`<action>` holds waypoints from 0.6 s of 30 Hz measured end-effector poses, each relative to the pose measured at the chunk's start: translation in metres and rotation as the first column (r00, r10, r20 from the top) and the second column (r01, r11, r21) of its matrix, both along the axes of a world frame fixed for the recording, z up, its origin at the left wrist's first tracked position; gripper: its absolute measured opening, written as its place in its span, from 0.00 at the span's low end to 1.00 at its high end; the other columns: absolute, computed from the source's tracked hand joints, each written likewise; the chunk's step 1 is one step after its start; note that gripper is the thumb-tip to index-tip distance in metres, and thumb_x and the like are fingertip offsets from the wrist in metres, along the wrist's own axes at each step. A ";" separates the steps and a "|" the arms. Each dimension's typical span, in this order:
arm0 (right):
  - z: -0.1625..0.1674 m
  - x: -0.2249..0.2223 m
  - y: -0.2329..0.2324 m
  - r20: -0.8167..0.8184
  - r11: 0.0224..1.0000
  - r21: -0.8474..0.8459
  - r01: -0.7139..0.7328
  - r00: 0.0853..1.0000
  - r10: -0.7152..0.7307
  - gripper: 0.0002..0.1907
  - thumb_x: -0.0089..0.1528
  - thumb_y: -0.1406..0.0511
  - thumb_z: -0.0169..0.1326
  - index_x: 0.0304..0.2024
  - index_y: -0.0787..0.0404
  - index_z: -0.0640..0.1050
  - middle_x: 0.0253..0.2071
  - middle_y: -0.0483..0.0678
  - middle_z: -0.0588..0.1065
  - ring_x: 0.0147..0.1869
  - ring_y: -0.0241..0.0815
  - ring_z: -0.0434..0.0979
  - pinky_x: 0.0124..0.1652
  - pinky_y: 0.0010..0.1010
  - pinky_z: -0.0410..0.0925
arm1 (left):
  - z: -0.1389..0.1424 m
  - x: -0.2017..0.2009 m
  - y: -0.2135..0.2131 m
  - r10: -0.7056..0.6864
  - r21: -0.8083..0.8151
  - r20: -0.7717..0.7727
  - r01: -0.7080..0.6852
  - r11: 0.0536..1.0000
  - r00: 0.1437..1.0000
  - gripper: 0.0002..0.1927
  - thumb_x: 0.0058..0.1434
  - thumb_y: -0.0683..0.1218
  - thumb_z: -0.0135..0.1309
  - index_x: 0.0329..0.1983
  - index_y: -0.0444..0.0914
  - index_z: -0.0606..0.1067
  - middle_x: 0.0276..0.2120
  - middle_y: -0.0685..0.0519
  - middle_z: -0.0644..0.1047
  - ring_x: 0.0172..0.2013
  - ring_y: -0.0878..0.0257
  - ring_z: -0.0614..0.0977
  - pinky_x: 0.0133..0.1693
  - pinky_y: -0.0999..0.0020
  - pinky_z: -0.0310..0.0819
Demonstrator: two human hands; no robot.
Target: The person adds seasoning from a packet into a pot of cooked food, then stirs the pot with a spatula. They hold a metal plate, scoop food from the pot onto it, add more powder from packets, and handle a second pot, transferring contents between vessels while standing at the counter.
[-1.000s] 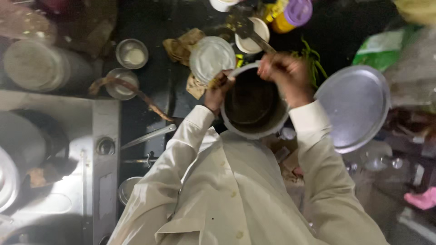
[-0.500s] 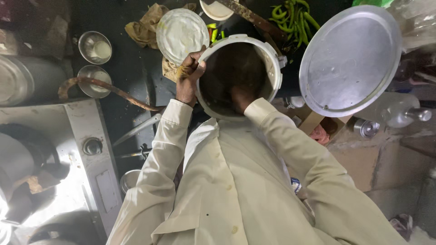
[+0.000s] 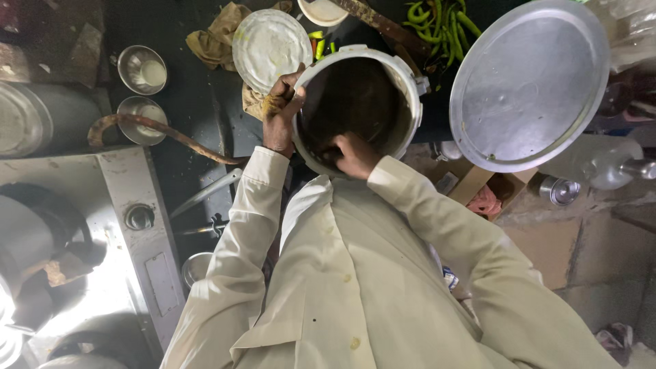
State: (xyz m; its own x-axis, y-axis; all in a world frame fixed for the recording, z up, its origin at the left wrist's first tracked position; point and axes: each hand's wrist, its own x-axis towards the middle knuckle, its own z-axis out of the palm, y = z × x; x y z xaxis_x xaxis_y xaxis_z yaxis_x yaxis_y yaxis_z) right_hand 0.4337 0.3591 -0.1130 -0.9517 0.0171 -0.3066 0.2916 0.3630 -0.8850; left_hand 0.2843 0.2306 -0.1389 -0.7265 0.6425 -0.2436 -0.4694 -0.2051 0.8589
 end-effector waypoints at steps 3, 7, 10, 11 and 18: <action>0.010 0.007 0.003 0.018 0.998 -0.058 -0.026 0.999 0.027 0.14 0.61 0.67 0.58 0.49 0.63 0.82 0.45 0.56 0.82 0.49 0.49 0.84 0.50 0.35 0.73 | -0.004 -0.003 0.002 0.033 -0.057 -0.017 -0.034 0.998 0.999 0.15 0.71 0.40 0.53 0.60 0.34 0.74 0.66 0.45 0.72 0.63 0.60 0.71 0.66 0.67 0.58; 0.011 0.004 -0.002 -0.006 0.999 -0.040 0.010 1.000 -0.011 0.16 0.61 0.67 0.60 0.51 0.65 0.79 0.47 0.58 0.81 0.51 0.50 0.83 0.50 0.36 0.72 | -0.006 -0.005 0.002 0.041 -0.018 -0.043 -0.041 0.999 0.998 0.12 0.71 0.40 0.53 0.57 0.34 0.74 0.68 0.46 0.71 0.67 0.61 0.70 0.68 0.68 0.56; 0.009 0.000 -0.007 -0.012 0.989 -0.120 0.081 0.996 -0.083 0.15 0.63 0.69 0.54 0.52 0.64 0.80 0.47 0.55 0.82 0.51 0.48 0.84 0.51 0.35 0.73 | -0.006 -0.005 0.005 0.060 -0.024 -0.013 -0.061 0.998 0.998 0.13 0.70 0.40 0.54 0.56 0.35 0.73 0.67 0.47 0.71 0.66 0.61 0.71 0.67 0.66 0.58; 0.011 0.000 -0.007 -0.062 0.995 -0.085 0.060 0.996 -0.065 0.14 0.64 0.69 0.54 0.52 0.64 0.80 0.47 0.56 0.82 0.51 0.50 0.83 0.51 0.36 0.73 | -0.006 -0.005 0.006 0.065 -0.024 -0.001 -0.065 0.998 0.998 0.13 0.70 0.40 0.54 0.56 0.35 0.73 0.67 0.48 0.71 0.66 0.61 0.70 0.67 0.66 0.58; 0.030 0.013 -0.004 -0.047 0.989 0.150 -0.002 0.999 0.009 0.16 0.59 0.62 0.64 0.45 0.64 0.80 0.39 0.57 0.80 0.44 0.56 0.81 0.42 0.41 0.72 | -0.015 -0.009 0.012 0.162 0.017 0.057 -0.164 0.986 0.985 0.14 0.70 0.38 0.56 0.57 0.33 0.72 0.62 0.47 0.74 0.65 0.59 0.72 0.67 0.66 0.60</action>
